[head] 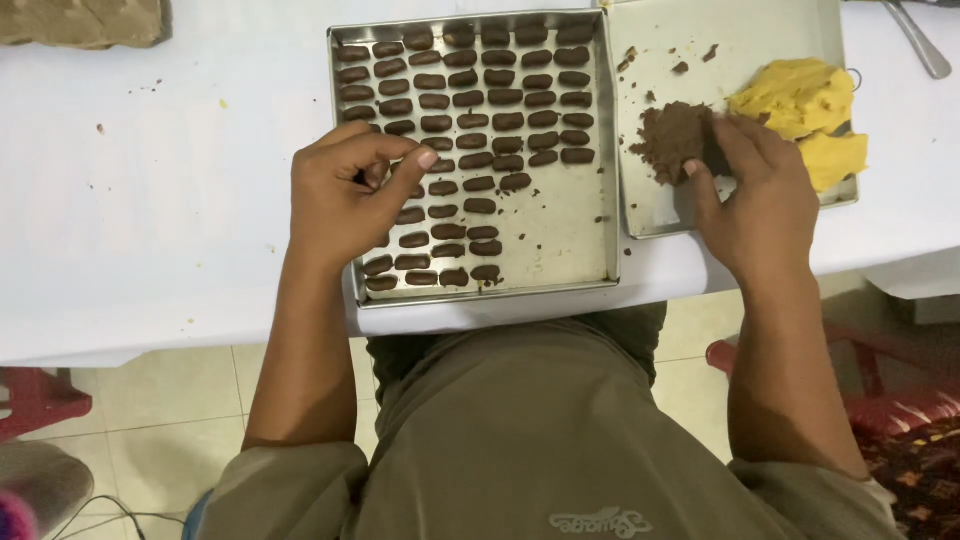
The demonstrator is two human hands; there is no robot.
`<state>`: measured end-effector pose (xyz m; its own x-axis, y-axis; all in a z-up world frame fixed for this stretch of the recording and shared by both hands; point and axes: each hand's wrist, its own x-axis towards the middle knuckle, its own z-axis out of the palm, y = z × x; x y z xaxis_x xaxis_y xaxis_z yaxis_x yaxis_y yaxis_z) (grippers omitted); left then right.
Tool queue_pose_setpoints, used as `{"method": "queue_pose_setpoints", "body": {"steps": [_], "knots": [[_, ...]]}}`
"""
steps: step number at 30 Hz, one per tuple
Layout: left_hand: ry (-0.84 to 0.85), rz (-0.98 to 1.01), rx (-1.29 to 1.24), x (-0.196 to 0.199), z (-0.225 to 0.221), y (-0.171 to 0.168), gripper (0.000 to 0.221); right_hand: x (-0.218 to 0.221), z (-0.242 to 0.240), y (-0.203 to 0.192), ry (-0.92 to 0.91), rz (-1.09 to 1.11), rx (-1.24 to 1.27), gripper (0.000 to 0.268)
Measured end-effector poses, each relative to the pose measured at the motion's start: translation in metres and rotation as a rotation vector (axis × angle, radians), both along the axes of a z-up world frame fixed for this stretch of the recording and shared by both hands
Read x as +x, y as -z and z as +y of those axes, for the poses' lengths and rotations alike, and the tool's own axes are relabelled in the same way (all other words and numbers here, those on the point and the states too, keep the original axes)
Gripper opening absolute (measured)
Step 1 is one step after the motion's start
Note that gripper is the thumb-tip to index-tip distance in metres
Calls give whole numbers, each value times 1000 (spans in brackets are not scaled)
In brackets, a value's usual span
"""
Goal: Shaping small pieces of dark dough into cylinders and arranging them in rows on a metal tray
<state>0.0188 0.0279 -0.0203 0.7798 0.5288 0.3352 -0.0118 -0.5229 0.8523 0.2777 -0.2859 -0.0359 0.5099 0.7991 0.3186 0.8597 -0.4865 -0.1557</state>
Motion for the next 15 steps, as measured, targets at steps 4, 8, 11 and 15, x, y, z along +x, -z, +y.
{"method": "queue_pose_setpoints", "body": {"steps": [4,8,11,15], "knots": [[-11,-15,16,6,-1,-11,7,4,-3,5,55,-10,-25,48],[95,-189,258,9,-5,-41,14,4,0,1,48,1,-37,44],[116,-275,635,8,-21,-78,22,5,0,-1,55,11,-69,44],[232,-305,604,-9,-78,-171,40,5,1,-4,63,-21,-135,45]]}}
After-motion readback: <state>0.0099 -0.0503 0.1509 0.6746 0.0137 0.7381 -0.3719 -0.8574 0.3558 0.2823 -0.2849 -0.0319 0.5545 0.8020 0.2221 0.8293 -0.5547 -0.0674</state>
